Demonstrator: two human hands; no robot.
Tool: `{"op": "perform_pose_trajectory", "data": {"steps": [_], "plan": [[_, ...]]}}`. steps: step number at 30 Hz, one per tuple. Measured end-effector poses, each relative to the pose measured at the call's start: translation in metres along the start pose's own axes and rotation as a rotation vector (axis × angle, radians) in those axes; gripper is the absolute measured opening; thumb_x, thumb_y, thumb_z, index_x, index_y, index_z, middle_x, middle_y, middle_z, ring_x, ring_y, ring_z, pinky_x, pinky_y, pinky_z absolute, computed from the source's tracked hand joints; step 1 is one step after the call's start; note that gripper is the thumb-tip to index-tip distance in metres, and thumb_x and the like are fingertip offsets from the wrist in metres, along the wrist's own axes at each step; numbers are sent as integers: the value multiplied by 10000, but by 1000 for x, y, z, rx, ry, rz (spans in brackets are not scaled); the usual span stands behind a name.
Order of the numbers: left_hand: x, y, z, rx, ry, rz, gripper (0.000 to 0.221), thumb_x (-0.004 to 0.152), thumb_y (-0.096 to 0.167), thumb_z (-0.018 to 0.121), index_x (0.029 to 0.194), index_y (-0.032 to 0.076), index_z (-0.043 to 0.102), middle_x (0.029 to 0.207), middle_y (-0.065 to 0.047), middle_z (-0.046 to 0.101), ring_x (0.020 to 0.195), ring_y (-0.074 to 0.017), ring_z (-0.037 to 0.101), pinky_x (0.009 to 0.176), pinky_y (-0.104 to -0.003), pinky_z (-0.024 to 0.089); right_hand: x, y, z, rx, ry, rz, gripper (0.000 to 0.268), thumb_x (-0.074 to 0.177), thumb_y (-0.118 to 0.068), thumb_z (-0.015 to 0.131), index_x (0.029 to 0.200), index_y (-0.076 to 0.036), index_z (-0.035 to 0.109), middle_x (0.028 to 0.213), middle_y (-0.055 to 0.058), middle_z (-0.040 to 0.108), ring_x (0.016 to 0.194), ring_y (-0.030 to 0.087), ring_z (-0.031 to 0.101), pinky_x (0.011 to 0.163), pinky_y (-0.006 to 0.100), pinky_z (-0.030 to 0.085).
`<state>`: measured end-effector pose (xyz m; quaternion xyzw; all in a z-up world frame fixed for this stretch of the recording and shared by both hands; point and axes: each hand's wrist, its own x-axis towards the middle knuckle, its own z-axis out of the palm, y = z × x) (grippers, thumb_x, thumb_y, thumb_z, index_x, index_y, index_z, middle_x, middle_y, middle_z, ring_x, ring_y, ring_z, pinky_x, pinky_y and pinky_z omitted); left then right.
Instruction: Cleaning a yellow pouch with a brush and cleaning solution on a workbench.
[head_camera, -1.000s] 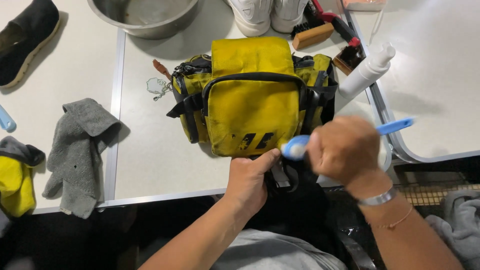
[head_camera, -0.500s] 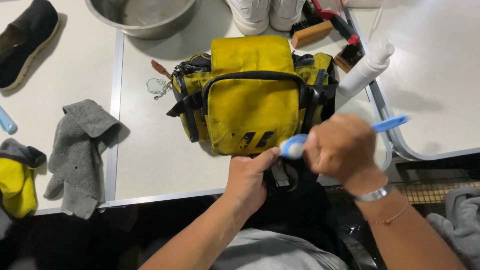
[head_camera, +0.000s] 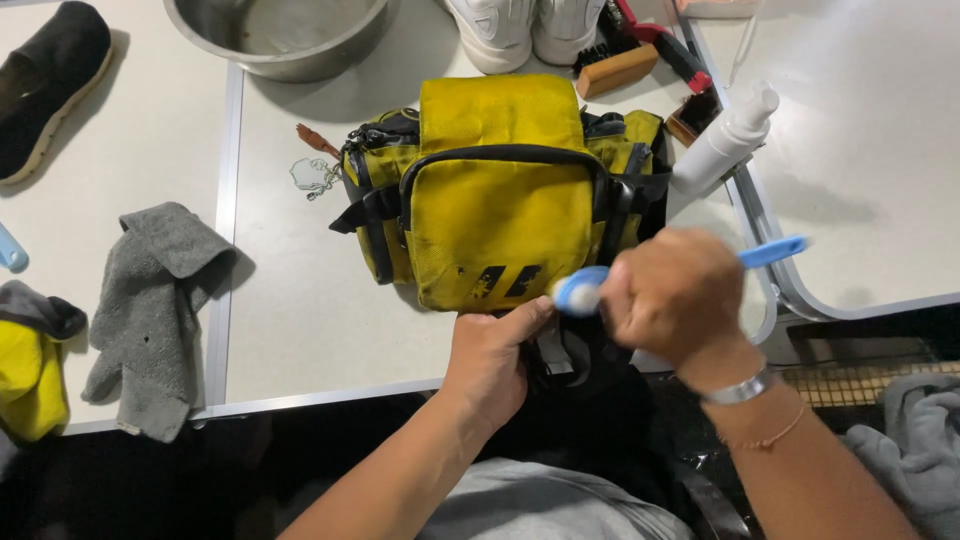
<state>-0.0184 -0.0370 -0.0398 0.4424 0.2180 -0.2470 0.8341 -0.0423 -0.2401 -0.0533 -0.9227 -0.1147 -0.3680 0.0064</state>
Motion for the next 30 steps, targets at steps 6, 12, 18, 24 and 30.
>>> {"op": "perform_pose_trajectory", "data": {"steps": [6,12,18,24,30], "plan": [[5,-5,-3,-33,10,3,369,709,-19,884,873,-260,658,911,-321,650,924,-337,643,863,-579,545,30,-36,-30,73,24,-82,428,901,-200,511,483,-157,426,502,40,379,490,238,458,530,363,411],[-6,3,6,-3,15,-26,398,735,17,874,944,-255,671,952,-264,612,965,-280,594,907,-559,511,5,-14,-8,-3,45,49,461,929,-185,535,486,-164,409,510,19,366,523,261,468,576,388,418],[-30,28,24,-33,22,25,358,706,-45,865,884,-279,660,854,-240,575,871,-270,558,840,-539,533,8,20,-8,-83,19,104,492,956,-105,542,477,-150,442,449,25,358,463,246,434,543,339,399],[-36,35,28,0,3,29,403,688,-19,876,884,-275,636,911,-267,570,899,-283,544,863,-582,485,7,9,0,-122,60,35,479,918,-68,595,490,-150,397,489,60,336,478,302,430,521,426,389],[7,-10,-7,96,-94,108,569,721,55,897,1084,-273,607,934,-226,585,985,-167,521,823,-493,503,24,-24,-18,-63,20,1,441,904,-152,565,479,-143,447,481,41,376,494,252,463,547,379,410]]}}
